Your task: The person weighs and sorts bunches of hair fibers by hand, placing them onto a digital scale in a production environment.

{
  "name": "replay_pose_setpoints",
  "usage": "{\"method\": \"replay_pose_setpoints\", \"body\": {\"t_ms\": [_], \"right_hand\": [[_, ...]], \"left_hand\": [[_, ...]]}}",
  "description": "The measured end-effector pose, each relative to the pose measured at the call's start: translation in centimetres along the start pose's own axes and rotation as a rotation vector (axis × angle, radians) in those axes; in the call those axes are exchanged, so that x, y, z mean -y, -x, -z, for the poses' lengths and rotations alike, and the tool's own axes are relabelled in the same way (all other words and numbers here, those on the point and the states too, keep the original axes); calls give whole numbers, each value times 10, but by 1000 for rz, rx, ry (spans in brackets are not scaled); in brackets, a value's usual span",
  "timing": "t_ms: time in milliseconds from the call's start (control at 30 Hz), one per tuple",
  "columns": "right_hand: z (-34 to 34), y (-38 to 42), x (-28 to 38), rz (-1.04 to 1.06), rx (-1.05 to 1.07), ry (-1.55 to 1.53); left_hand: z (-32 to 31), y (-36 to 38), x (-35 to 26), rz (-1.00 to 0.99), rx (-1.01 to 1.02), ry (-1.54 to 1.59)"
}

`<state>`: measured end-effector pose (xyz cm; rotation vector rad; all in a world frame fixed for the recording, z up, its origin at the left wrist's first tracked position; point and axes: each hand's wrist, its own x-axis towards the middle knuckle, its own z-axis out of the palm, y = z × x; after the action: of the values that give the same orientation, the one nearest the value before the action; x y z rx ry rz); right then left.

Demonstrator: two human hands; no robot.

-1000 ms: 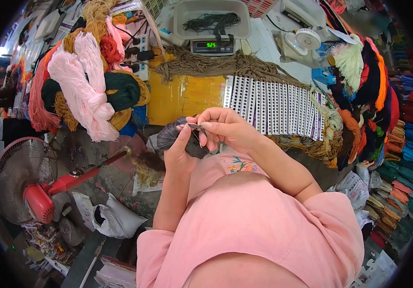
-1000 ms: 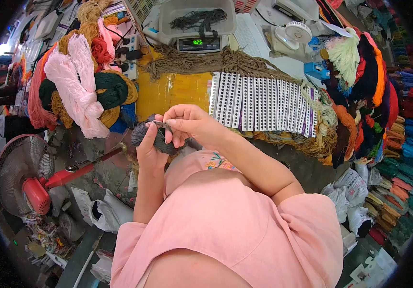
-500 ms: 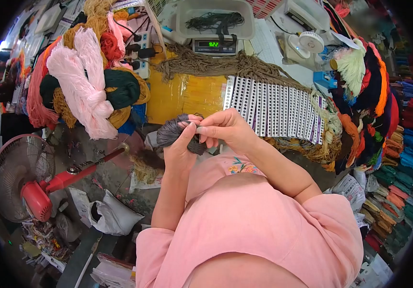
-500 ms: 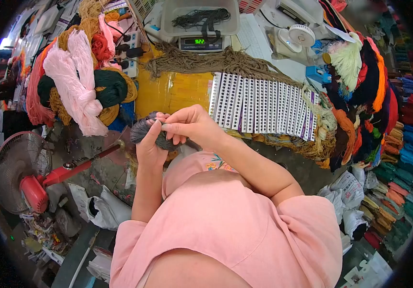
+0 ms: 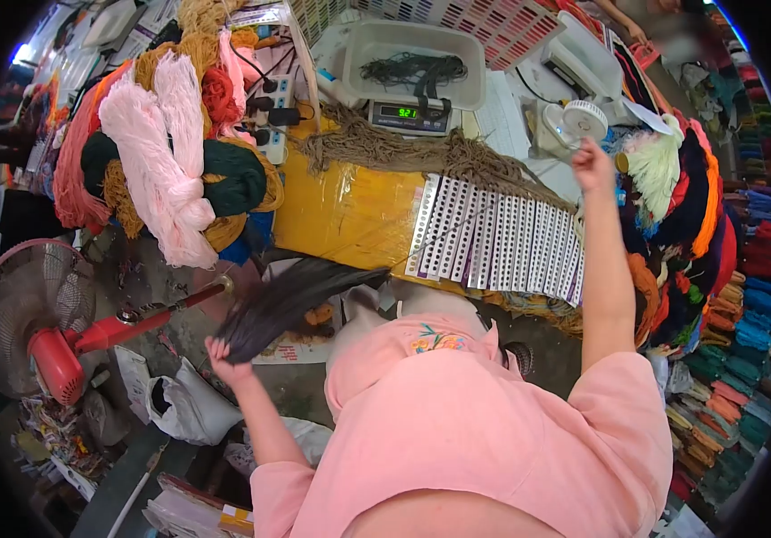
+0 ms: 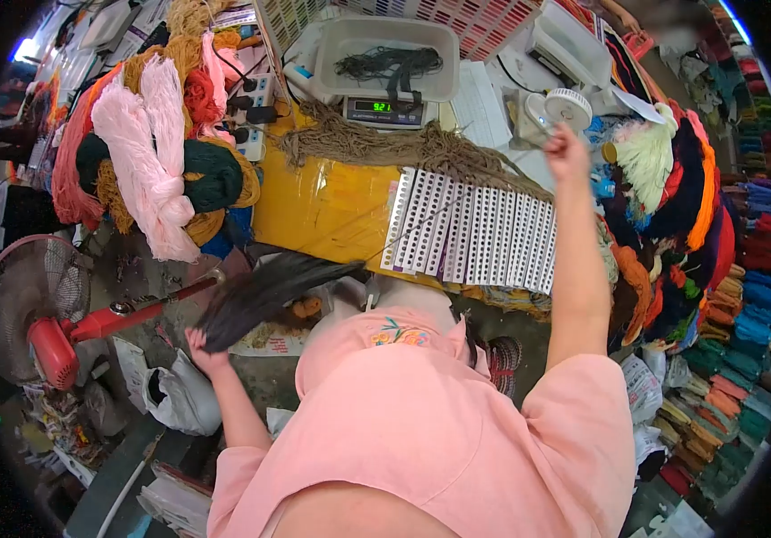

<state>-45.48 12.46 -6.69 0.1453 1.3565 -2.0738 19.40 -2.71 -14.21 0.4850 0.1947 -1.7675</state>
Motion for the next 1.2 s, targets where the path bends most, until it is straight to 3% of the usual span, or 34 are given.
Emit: {"method": "replay_pose_setpoints", "body": {"t_ms": [33, 100, 167, 233, 400, 433, 467, 600, 633, 667, 733, 767, 833, 1033, 1067, 1100, 1133, 1200], "right_hand": [[-4, 0, 11, 43, 14, 42], [-28, 13, 19, 78, 98, 258], [-65, 36, -3, -134, 247, 575], [-107, 54, -17, -255, 401, 597], [-225, 65, 51, 21, 944, 379], [-243, 67, 70, 201, 901, 411], [-252, 71, 69, 203, 909, 416], [-204, -115, 252, 199, 992, -26], [-218, -108, 246, 191, 1010, -136], [-215, -95, 241, 265, 882, -228], [-219, -89, 226, 207, 951, -175], [-224, -99, 214, 356, 672, -56], [-234, -96, 174, 138, 687, 385], [-241, -54, -14, 488, 577, 1131], [-226, -62, -40, 552, 576, 1243], [-207, -69, -68, 885, 585, 1526], [-183, -75, -100, 956, 597, 1579], [-153, -64, -133, 620, 729, 2067]], "left_hand": [[34, 4, -29, 69, 33, 32], [42, 25, -37, -11, -168, -191], [44, 33, -19, 79, -246, -316], [57, 36, 4, 202, -169, -382], [46, 41, 33, 239, -105, -447], [29, 44, 37, 239, -66, -469], [17, 46, 37, 246, -64, -476], [-11, 55, 35, 229, -30, -558], [-14, 58, 37, 224, -40, -582], [-13, 60, 37, 238, -41, -612], [-11, 62, 44, 270, -67, -702], [-15, 64, 52, 276, -63, -683], [-12, 64, 62, 279, -26, -748], [-54, 44, 99, 297, 230, -826], [-62, 40, 106, 309, 284, -799], [-69, 36, 113, 328, 318, -747], [-73, 34, 117, 344, 349, -693], [-77, 30, 120, 409, 370, -560]]}}
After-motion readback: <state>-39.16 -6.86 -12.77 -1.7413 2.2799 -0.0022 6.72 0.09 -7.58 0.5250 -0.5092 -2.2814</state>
